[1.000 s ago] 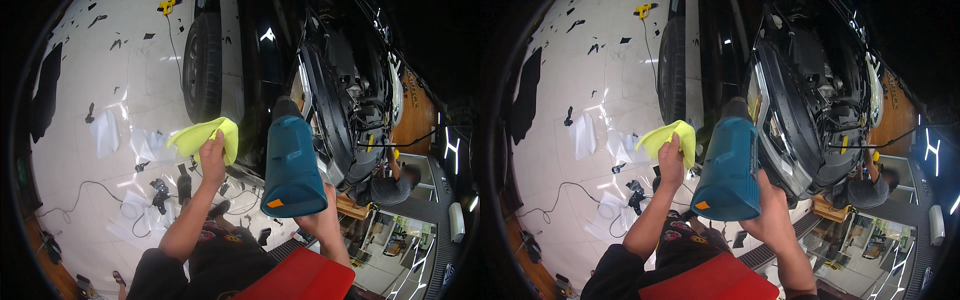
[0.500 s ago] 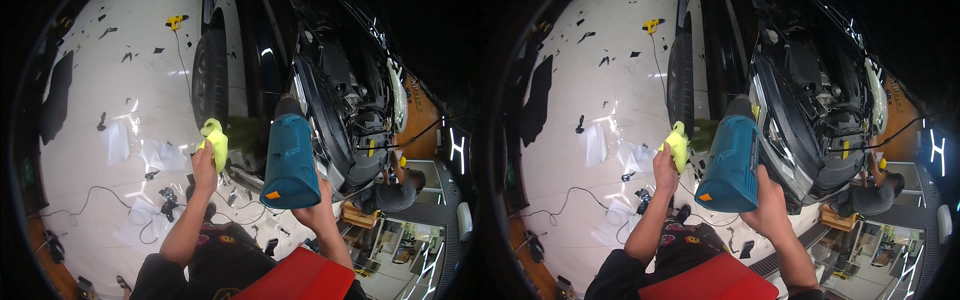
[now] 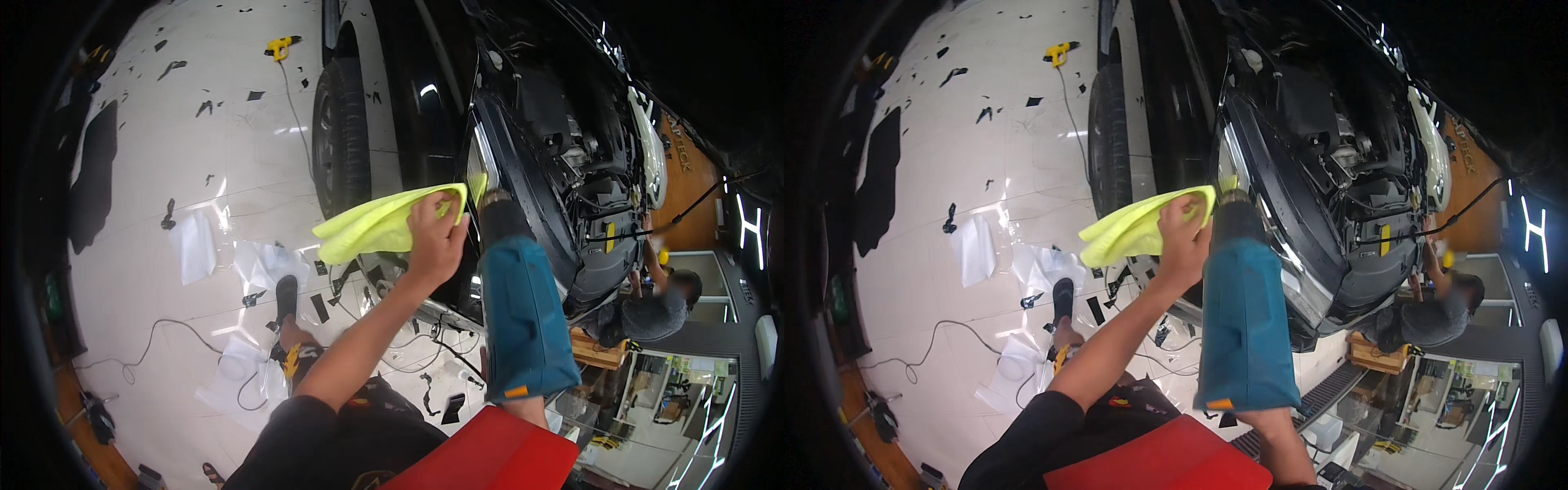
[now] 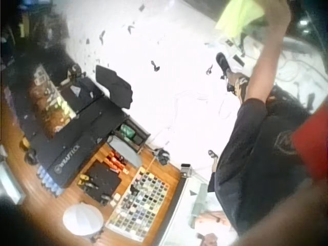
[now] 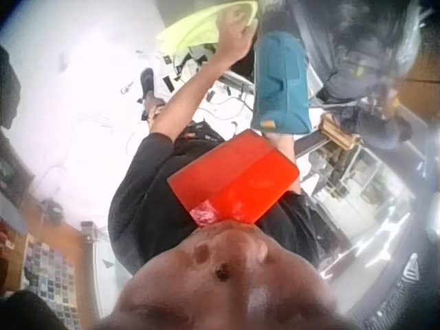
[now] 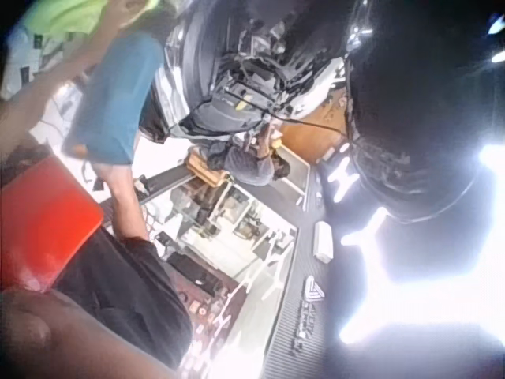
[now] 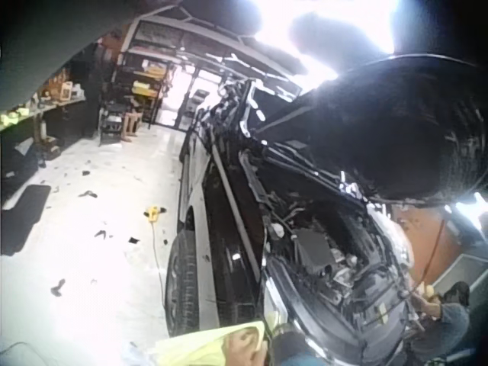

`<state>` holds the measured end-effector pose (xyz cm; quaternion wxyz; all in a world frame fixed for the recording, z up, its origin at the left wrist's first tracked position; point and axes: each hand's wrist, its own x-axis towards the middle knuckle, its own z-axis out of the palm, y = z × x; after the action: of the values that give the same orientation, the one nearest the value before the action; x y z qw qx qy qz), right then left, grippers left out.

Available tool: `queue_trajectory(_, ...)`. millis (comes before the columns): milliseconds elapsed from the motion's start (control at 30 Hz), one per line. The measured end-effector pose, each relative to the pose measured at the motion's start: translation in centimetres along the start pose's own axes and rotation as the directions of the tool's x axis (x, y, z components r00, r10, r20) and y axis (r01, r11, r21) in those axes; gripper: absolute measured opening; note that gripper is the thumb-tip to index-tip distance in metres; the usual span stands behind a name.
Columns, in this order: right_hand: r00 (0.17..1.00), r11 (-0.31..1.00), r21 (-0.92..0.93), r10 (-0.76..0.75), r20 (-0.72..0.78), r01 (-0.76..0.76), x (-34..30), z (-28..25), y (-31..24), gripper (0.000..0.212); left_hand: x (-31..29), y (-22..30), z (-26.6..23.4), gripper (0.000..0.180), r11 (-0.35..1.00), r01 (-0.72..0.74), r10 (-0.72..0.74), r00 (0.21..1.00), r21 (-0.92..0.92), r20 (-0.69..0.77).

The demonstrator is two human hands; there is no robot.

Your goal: The person applies a transparent protective film to the front bumper of a black car. They use a red squeegee to smooth the film and remove bubbles, then wipe the surface with a yellow microfiber cloth. A heat gun is used to warm the film for better adhesion.

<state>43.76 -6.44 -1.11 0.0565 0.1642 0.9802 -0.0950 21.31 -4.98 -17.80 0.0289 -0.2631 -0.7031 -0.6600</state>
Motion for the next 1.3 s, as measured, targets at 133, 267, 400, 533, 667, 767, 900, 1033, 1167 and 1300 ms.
queue_trajectory(133, 0.985, 0.966, 0.195, 0.174, -0.018, -0.167, 0.4, 0.2, -2.3, 0.045, 2.8, 0.2, 2.9, 0.038, 0.985, -0.043, 0.033, 0.997, 0.165, 0.068)
queue_trajectory(267, 0.958, 0.920, 0.286, 0.287, -0.027, -0.268, 1.9, -0.1, -4.3, 0.036, 5.3, -0.1, 2.6, 0.039, 0.983, 0.017, -0.033, 0.996, 0.185, 0.082)
queue_trajectory(400, 0.954, 0.907, 0.325, 0.296, -0.041, -0.268, 4.2, -0.3, -5.4, 0.026, 6.1, -1.9, 1.3, 0.037, 0.962, -0.021, -0.026, 0.986, 0.274, 0.167)
queue_trajectory(533, 0.936, 0.888, 0.353, 0.343, -0.080, -0.295, 5.8, -1.5, -7.0, 0.016, 5.4, -2.1, -0.3, 0.031, 0.960, 0.036, -0.092, 0.977, 0.278, 0.191)
queue_trajectory(667, 0.963, 0.938, 0.284, 0.242, -0.123, -0.199, 7.7, -1.3, -7.5, 0.011, 5.1, -2.4, -0.5, 0.033, 0.975, 0.067, -0.103, 0.981, 0.210, 0.165)
queue_trajectory(767, 0.957, 0.923, 0.290, 0.282, -0.067, -0.252, 8.8, -1.5, -7.5, 0.011, 4.7, -2.9, -0.6, 0.036, 0.979, 0.072, -0.100, 0.985, 0.190, 0.139)
queue_trajectory(900, 0.910, 0.852, 0.413, 0.398, -0.111, -0.322, 9.7, -1.7, -8.5, 0.005, 3.0, -3.2, -1.5, 0.035, 0.984, 0.099, -0.118, 0.984, 0.146, 0.131)
queue_trajectory(1033, 0.925, 0.912, 0.343, 0.310, -0.221, -0.224, 9.8, -1.4, -8.0, 0.006, 2.6, -2.6, -1.3, 0.039, 0.988, 0.107, -0.125, 0.978, 0.112, 0.167)
queue_trajectory(1167, 0.901, 0.817, 0.461, 0.427, -0.081, -0.346, 8.7, -1.5, -7.9, 0.004, 3.4, -1.2, -0.1, 0.040, 0.995, -0.028, 0.009, 0.981, 0.094, 0.195)
queue_trajectory(1300, 0.818, 0.700, 0.559, 0.572, -0.065, -0.445, 6.2, -1.4, -8.5, 0.011, 5.9, -0.4, 1.7, 0.039, 0.989, 0.055, -0.076, 0.986, 0.141, 0.148)
